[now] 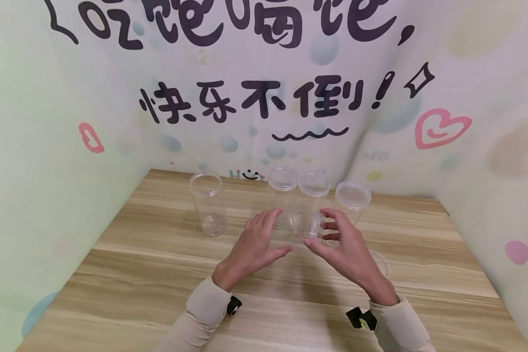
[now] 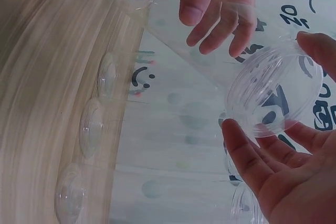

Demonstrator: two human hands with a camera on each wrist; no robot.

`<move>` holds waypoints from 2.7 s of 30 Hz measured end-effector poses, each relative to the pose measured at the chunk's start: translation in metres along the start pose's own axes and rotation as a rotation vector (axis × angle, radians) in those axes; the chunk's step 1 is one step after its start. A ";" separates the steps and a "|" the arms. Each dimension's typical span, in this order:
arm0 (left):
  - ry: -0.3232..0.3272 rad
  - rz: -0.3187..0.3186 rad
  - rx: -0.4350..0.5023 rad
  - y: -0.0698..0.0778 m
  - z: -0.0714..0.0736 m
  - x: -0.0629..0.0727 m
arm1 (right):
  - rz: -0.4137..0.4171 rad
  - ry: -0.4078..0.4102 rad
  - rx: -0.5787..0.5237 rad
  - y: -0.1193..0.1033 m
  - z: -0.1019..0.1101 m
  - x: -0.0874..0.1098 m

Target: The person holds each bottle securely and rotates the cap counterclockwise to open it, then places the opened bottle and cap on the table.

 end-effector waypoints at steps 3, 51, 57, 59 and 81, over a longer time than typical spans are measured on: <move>-0.001 0.005 0.009 -0.001 0.000 0.000 | -0.001 -0.003 0.002 0.001 0.000 0.000; 0.152 0.398 0.252 -0.047 -0.002 -0.001 | -0.108 -0.043 0.217 0.072 0.044 0.032; 0.173 0.425 0.270 -0.053 -0.004 0.001 | -0.111 -0.045 0.250 0.083 0.053 0.040; 0.175 0.440 0.275 -0.056 -0.003 0.002 | -0.112 -0.046 0.262 0.087 0.056 0.043; 0.188 0.596 0.324 -0.083 0.010 0.003 | -0.173 -0.002 0.346 0.122 0.088 0.070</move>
Point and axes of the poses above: each hand's wrist, its own x-axis away from the middle knuckle, its own z-axis out of the back of the hand, y = z × x, the point moved 2 cm from there along -x, towards the middle knuckle, and after that the axes turned 6 degrees about y, right-handed, at the moved point
